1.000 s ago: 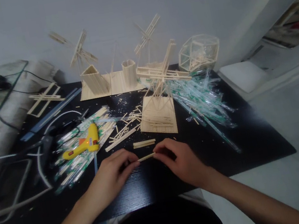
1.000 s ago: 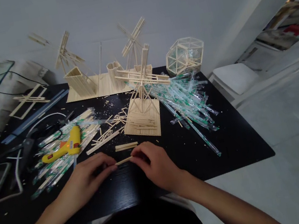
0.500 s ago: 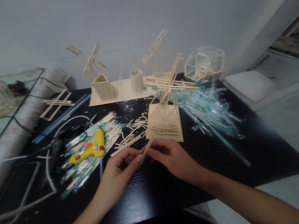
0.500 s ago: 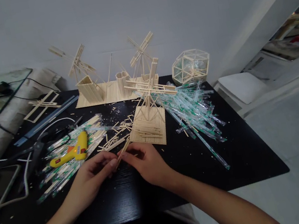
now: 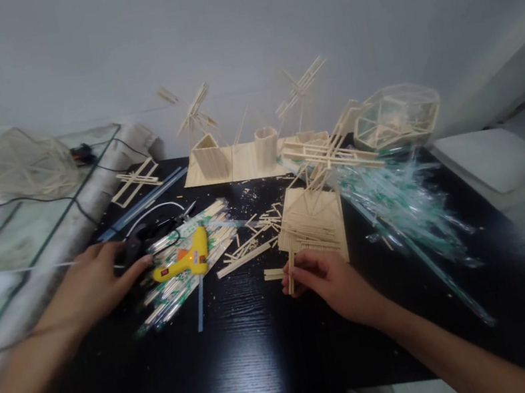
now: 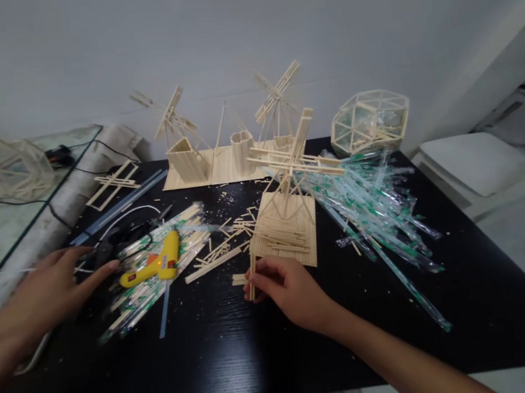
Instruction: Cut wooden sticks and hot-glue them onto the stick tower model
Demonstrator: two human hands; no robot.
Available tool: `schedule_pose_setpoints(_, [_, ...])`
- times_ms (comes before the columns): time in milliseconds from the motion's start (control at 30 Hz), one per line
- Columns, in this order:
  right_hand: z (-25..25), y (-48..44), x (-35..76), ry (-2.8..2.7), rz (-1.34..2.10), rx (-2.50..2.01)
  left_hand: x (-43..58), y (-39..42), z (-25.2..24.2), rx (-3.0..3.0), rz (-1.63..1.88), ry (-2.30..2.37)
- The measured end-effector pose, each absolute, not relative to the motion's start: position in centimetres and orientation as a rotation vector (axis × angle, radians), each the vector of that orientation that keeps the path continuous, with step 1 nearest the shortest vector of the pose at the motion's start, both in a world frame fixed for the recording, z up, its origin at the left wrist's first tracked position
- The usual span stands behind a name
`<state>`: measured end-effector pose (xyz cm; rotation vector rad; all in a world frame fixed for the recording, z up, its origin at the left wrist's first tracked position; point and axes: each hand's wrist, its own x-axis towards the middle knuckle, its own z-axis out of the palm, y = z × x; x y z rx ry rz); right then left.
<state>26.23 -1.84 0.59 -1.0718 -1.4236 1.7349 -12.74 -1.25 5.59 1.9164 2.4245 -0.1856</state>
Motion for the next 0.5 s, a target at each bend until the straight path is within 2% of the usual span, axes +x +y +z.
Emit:
schedule_pose_setpoints(133, [0.4,-1.9,26.2,-1.522,1.705,-1.081,-13.6,-0.6,6.0,1.779,-0.377,2.391])
schedule_pose_setpoints(400, [-0.8,-2.1,26.0,-1.468,1.807,-1.051,-16.0,-1.4,3.9,1.946,-0.484,2.322])
schedule_pose_setpoints(500, [-1.1,-2.2,25.8,-1.411,1.846,-1.036,-17.2,-1.6,2.6,1.99,-0.407,2.317])
